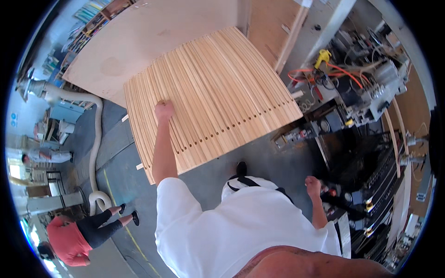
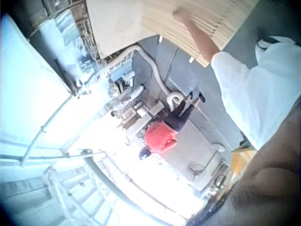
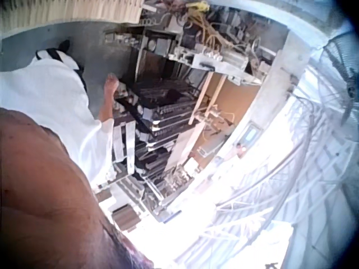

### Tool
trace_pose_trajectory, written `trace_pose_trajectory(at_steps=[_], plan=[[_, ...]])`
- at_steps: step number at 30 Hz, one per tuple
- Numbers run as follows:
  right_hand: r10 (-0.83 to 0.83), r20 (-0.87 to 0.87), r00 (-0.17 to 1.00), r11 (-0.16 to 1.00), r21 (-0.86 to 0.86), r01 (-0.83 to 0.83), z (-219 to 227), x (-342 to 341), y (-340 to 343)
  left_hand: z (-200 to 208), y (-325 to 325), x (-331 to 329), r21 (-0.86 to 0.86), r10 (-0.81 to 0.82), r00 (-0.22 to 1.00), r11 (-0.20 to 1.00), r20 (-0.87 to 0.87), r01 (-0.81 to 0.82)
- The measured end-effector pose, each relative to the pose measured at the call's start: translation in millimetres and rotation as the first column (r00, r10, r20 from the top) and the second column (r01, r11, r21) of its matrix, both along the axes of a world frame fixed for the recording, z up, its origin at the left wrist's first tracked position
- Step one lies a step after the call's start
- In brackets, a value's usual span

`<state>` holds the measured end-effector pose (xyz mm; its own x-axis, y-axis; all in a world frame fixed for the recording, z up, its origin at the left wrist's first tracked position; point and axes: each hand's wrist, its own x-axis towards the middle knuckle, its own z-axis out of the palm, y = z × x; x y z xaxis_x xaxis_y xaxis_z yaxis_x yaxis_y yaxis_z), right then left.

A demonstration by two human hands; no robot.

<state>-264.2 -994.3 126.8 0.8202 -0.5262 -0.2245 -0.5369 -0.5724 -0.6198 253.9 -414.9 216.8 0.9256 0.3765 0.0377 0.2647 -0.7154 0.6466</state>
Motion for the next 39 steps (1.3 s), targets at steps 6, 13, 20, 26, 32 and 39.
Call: trace_pose_trajectory(at_steps=[6,13,20,26,32,39], plan=[[-0.125,0.046,0.991,0.989,-0.078,0.128,-2,-25,42,18,-79,-128,-0.043,-0.276,0.876,0.947,0.395,0.317],[-0.234,0.277,0.932,0.967,-0.034,0.253,106,-76,81,36,-269,-334,-0.24,-0.848,0.421,0.357,0.322,0.903],[-0.593,0.51,0.623,0.526,-0.34,0.779,136,-310,152,-7,-372,-462,-0.509,-0.981,-0.159,-0.193,0.11,0.839],[-0.942,0.327,0.072,-0.172,-0.656,0.735,122,-506,306,-23,-425,-543,-0.5,-0.877,-0.477,-0.39,-0.054,0.773],[-0.934,0.306,-0.185,-0.355,-0.742,0.568,104,-529,405,-23,-474,-612,-0.476,-0.727,-0.679,-0.564,-0.101,0.675],[-0.941,0.31,-0.134,-0.322,-0.707,0.63,111,-519,407,-36,-554,-631,-0.251,-0.642,-0.767,-0.746,0.023,0.617]])
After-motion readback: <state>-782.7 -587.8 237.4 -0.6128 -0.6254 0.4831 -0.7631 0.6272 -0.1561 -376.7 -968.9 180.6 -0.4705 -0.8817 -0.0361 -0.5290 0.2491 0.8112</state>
